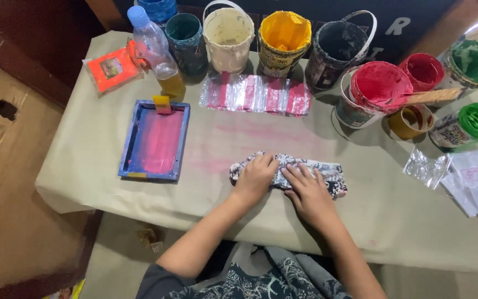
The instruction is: The person wipes a table surface with a patterned cloth, then places a clear plastic sheet on the table. They use a wooden stick to scoop pink paint from a bucket and spread it onto a blue screen printing frame. Finally, they use a yellow squeegee to spread the paint evenly across the screen.
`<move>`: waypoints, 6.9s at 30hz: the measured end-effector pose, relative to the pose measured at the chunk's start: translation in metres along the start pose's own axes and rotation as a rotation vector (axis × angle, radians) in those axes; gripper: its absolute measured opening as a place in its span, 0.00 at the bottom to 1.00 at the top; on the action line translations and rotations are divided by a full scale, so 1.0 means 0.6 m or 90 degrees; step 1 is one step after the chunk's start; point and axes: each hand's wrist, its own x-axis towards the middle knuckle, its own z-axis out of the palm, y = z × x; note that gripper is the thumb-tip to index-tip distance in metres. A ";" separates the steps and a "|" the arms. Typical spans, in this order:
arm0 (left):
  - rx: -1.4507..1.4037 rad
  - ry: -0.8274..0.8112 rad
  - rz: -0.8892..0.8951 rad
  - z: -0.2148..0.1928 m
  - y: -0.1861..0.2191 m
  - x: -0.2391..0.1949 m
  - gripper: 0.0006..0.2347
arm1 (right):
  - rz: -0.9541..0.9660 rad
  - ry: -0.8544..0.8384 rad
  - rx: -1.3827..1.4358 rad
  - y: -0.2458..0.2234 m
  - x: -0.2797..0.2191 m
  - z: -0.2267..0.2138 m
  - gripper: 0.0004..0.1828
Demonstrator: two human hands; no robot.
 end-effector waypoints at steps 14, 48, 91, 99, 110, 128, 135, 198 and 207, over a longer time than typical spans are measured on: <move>-0.180 -0.270 -0.005 0.005 -0.001 0.061 0.36 | 0.182 -0.105 -0.092 0.049 0.065 -0.056 0.31; -0.014 -0.268 -0.301 -0.042 -0.211 0.006 0.25 | 0.133 -0.062 -0.040 -0.151 0.288 0.093 0.32; -0.502 -0.257 -0.060 -0.115 0.072 0.069 0.35 | 0.015 0.238 0.029 0.064 0.064 0.033 0.40; -0.152 -0.253 -0.020 0.000 0.083 0.052 0.44 | 0.138 0.017 0.040 0.026 0.030 -0.040 0.43; -0.057 -0.164 0.072 0.031 0.075 0.066 0.32 | 0.240 0.031 0.131 0.088 -0.044 -0.087 0.28; 0.031 -0.100 0.069 0.061 0.079 0.048 0.28 | 0.150 -0.028 0.007 0.047 0.040 -0.029 0.34; 0.063 0.084 0.033 0.126 0.072 0.072 0.17 | 0.185 -0.035 -0.001 0.066 0.076 -0.026 0.35; 0.232 -0.070 -0.223 -0.002 -0.179 -0.024 0.19 | -0.086 -0.018 0.057 -0.141 0.314 0.112 0.29; 0.269 -0.125 -0.324 0.014 -0.113 0.000 0.19 | -0.051 -0.052 0.075 -0.132 0.274 0.083 0.31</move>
